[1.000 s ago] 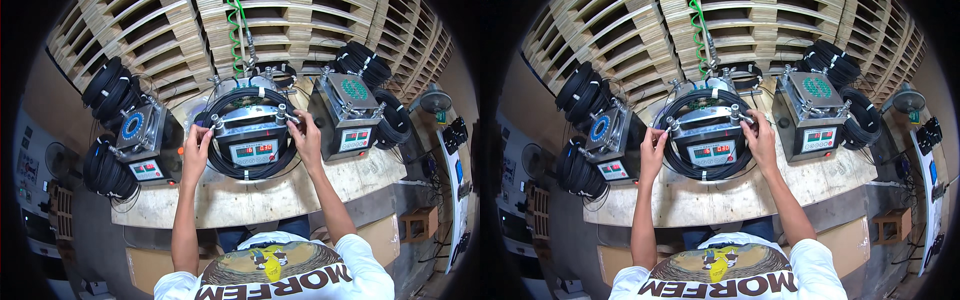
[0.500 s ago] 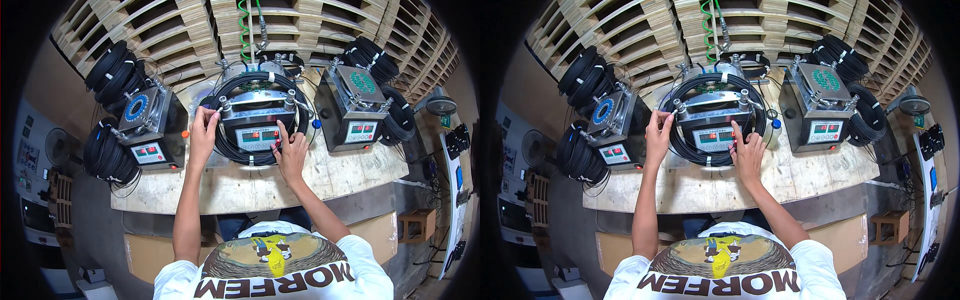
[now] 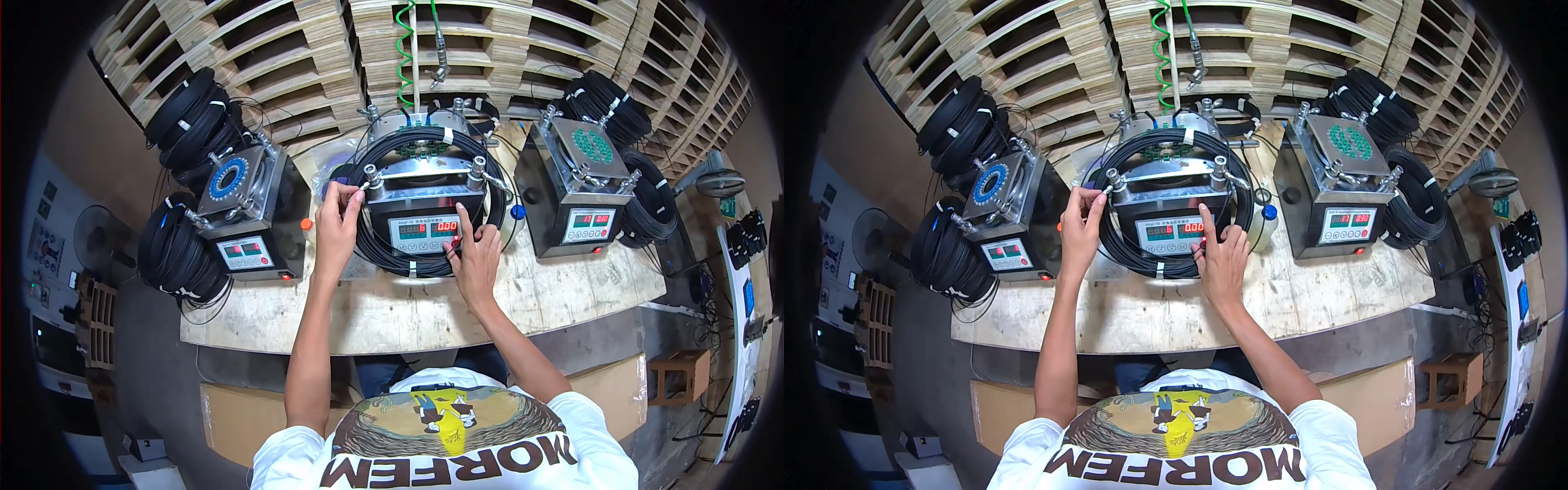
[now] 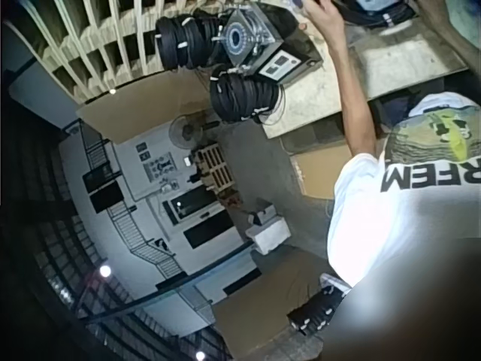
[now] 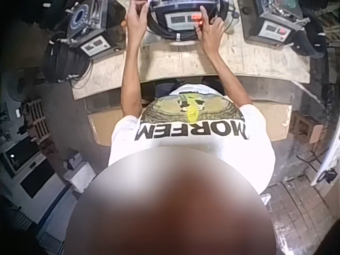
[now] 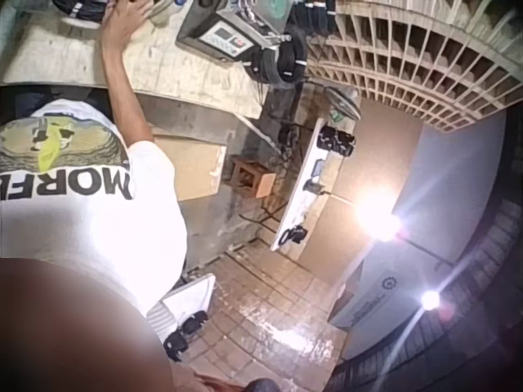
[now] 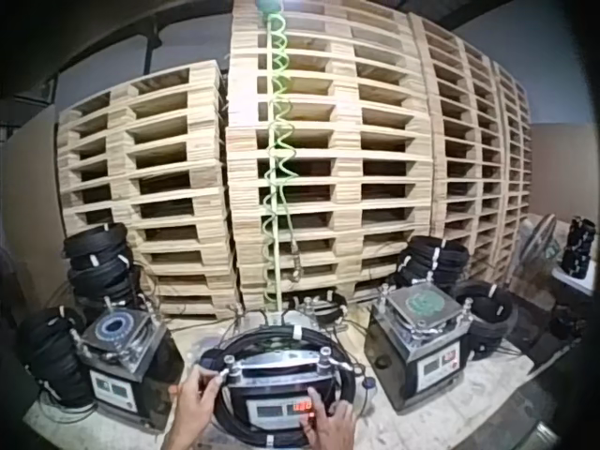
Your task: Operating a machine to polish fiber optic cable connectors, including cleaning the polishing plate with an air hose and applying polishing fluid.
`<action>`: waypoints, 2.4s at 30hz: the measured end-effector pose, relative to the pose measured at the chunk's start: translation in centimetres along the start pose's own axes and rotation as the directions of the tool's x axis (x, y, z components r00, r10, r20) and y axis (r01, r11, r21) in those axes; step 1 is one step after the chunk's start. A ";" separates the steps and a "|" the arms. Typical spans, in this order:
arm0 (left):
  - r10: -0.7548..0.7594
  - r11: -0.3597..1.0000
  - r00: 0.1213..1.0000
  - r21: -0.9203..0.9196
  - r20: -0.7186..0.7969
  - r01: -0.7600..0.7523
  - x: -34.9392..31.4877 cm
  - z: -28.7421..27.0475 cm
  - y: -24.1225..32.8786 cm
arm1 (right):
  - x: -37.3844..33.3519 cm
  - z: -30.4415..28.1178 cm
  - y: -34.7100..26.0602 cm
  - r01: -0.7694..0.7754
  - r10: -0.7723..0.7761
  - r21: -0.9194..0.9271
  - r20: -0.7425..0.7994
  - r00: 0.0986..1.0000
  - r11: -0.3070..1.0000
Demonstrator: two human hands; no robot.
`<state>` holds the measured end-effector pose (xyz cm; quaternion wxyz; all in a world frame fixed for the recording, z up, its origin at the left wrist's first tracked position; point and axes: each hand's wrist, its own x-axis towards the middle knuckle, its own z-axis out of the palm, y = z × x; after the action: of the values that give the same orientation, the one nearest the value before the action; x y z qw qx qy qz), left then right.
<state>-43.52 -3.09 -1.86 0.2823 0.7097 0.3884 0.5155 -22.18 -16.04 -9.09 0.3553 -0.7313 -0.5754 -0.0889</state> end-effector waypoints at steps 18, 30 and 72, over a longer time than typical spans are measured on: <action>-0.239 0.970 0.964 0.022 -0.119 0.243 -6.1 -0.4 -2.5 | 3.0 -2.2 2.0 -0.212 0.226 0.647 0.063 0.972 0.733; -0.255 0.966 0.955 -0.011 -0.153 0.257 -6.8 1.2 -1.6 | 4.3 -4.0 5.6 -0.190 0.290 0.400 -0.208 0.934 0.897; 0.165 0.969 0.933 0.230 -0.321 -0.092 -0.9 2.7 -1.8 | 8.0 -5.2 5.4 0.067 -0.033 0.355 -0.100 0.994 0.933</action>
<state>-41.59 -2.86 -4.55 0.1003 0.6606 0.4360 0.6028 -13.29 -13.53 -3.28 0.5063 -0.6346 -0.5834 -0.0256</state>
